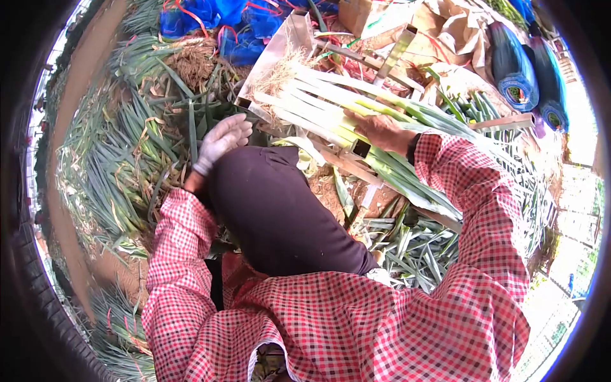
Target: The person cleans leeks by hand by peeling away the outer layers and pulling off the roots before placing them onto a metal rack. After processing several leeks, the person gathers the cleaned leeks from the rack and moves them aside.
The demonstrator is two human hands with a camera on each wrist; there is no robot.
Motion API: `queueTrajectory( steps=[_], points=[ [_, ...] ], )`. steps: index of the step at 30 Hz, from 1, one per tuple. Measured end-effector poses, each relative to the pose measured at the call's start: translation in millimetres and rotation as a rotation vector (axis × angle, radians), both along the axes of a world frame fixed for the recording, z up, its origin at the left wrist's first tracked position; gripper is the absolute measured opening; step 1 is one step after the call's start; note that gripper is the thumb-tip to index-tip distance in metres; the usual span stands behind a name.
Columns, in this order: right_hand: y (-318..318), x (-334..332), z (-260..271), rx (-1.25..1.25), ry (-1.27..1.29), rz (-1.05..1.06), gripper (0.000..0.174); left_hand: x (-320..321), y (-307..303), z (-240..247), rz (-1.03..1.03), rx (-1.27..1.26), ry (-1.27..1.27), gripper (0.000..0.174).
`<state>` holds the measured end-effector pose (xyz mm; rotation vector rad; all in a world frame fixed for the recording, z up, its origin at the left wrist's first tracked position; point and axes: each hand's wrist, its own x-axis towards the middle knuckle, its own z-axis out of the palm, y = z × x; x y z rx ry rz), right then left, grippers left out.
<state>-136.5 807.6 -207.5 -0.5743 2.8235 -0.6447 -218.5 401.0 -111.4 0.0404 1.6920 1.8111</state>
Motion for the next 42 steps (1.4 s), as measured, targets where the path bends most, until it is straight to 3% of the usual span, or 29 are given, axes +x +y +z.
queueTrajectory(
  steps=[2, 5, 8, 11, 12, 13, 16, 18, 20, 21, 24, 28, 29, 30, 31, 34, 36, 38, 40, 41, 42],
  points=[
    [-6.3, 1.1, -0.3, -0.049, -0.106, 0.015, 0.051, -14.7, 11.5, -15.2, -0.123, -0.024, 0.063, 0.039],
    [-12.6, 3.4, 18.2, 0.159, -0.272, 0.002, 0.051, -26.5, 32.8, -52.5, -0.343, -0.043, 0.356, 0.038],
    [-12.2, 14.7, 43.5, -0.130, -0.362, 0.048, 0.054, -40.5, 59.9, -38.3, -0.657, -0.493, 1.181, 0.048],
    [-22.1, 16.6, 55.0, -0.324, -0.266, 0.135, 0.061, -45.0, 82.4, -39.1, -0.888, -0.794, 1.182, 0.035],
    [-28.4, 14.5, 63.7, -0.287, -0.409, 0.066, 0.067, -46.6, 89.9, -42.0, -0.956, -0.928, 1.173, 0.033],
    [-39.1, 10.4, 79.2, -0.240, -0.544, -0.008, 0.072, -48.5, 96.7, -45.4, -0.946, -0.956, 1.149, 0.029],
    [-25.8, 25.4, 53.3, -0.309, -0.225, 0.213, 0.083, -54.6, 110.4, -56.2, -0.913, -1.050, 1.072, 0.025],
    [-17.1, 47.6, 55.7, -0.010, -0.403, 0.065, 0.084, -57.7, 113.8, -78.0, -0.833, -1.036, 1.121, 0.024],
    [-13.4, 58.6, 73.7, 0.124, -0.322, 0.037, 0.082, -57.4, 114.9, -82.2, -0.765, -1.061, 1.101, 0.024],
    [-7.7, 70.1, 65.4, 0.218, -0.138, 0.072, 0.081, -56.2, 115.5, -84.3, -0.780, -1.121, 1.133, 0.025],
    [-7.7, 75.4, 82.9, 0.359, -0.219, 0.136, 0.084, -55.2, 116.7, -88.7, -0.706, -1.135, 1.085, 0.025],
    [-10.8, 84.8, 80.0, 0.348, -0.227, 0.079, 0.061, -56.6, 115.9, -106.6, -0.649, -1.004, 1.146, 0.025],
    [-2.0, 93.3, 55.8, 0.409, -0.148, 0.172, 0.055, -55.2, 114.6, -111.5, -0.614, -0.950, 1.346, 0.025],
    [5.7, 99.8, 33.3, 0.462, -0.050, 0.274, 0.049, -53.2, 119.0, -123.7, -0.608, -1.138, 1.266, 0.032],
    [-2.9, 101.6, 32.7, 0.375, -0.168, 0.115, 0.048, -55.4, 119.0, -130.0, -0.607, -1.216, 1.212, 0.031],
    [-17.7, 90.6, 54.7, 0.457, -0.604, -0.011, 0.070, -54.4, 138.3, -149.8, -0.667, -1.226, 1.150, 0.028],
    [-12.2, 81.2, 66.9, 0.431, -0.587, 0.080, 0.081, -56.8, 148.7, -158.8, -0.715, -1.189, 1.124, 0.025],
    [17.1, 81.0, 47.1, 0.374, -0.419, 0.064, 0.085, -53.7, 146.0, -160.1, -0.766, -1.108, 1.127, 0.023],
    [24.8, 76.3, 64.9, -0.131, -0.088, -0.305, 0.058, -44.2, 127.2, -148.8, -0.682, -0.879, 1.297, 0.021],
    [10.6, 70.6, 104.0, 0.034, 0.127, -0.240, 0.051, -31.3, 105.0, -139.8, -0.404, -0.746, 1.587, 0.016],
    [13.0, 62.8, 127.1, 0.104, 0.281, -0.221, 0.046, -7.5, 65.8, -89.7, -0.343, -0.664, 1.545, 0.011]
  ],
)
